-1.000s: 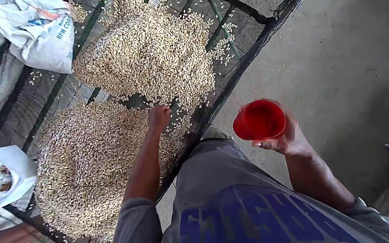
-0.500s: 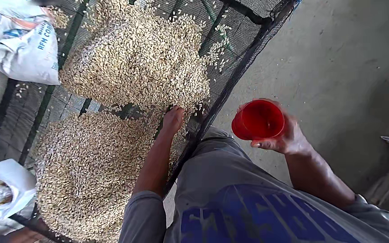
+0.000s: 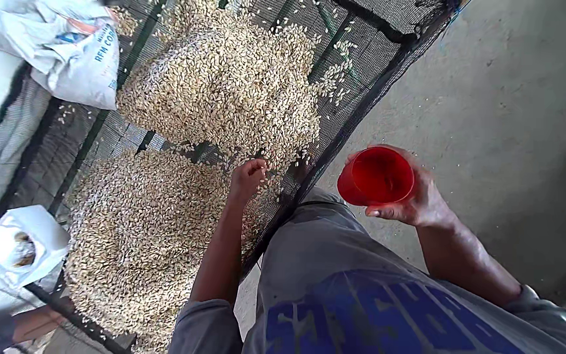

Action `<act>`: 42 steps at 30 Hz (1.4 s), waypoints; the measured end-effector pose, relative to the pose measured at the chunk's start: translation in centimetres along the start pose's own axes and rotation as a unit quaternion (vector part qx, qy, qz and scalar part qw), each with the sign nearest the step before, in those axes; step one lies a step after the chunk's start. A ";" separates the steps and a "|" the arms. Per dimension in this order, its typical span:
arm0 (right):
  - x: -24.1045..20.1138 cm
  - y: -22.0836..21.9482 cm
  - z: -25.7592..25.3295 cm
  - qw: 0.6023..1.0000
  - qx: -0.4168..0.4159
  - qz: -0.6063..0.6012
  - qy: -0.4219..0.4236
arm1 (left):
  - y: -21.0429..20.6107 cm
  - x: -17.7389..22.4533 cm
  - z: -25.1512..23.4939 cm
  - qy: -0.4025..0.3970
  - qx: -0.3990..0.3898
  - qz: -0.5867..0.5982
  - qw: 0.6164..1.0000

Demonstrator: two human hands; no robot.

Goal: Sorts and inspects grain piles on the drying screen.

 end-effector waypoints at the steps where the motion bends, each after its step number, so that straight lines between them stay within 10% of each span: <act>1: -0.1 -0.4 0.3 1.000 -0.005 0.000 -0.001 | 0.4 0.3 0.7 -0.018 0.016 0.038 0.999; 16: -1.9 -8.7 3.0 0.996 -0.080 -0.015 0.023 | 6.5 -0.2 12.5 -0.155 0.112 0.416 0.889; 22: -2.4 -12.0 2.3 0.991 -0.126 -0.041 0.030 | 9.7 -3.3 17.3 -0.064 0.139 0.232 0.961; 29: -3.1 -13.4 0.5 0.993 -0.111 -0.014 0.038 | 17.4 -7.4 23.7 0.044 0.219 0.236 0.946; 37: -5.1 -15.4 -1.4 0.991 -0.134 0.002 0.021 | 44.3 -12.4 32.0 -0.057 0.619 0.233 0.748; 42: -5.8 -15.2 -1.4 0.992 -0.123 0.000 0.032 | 43.1 -16.1 31.4 0.008 0.649 0.267 0.712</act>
Point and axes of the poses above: each hand's wrist, its own z-axis away from the middle knuckle, its own y-axis out of the back of the hand, x = y × z, the point moved 8 cm from there along -z, towards the middle knuckle, and after that the axes turned 7 degrees about -y, right-handed, at the moved point
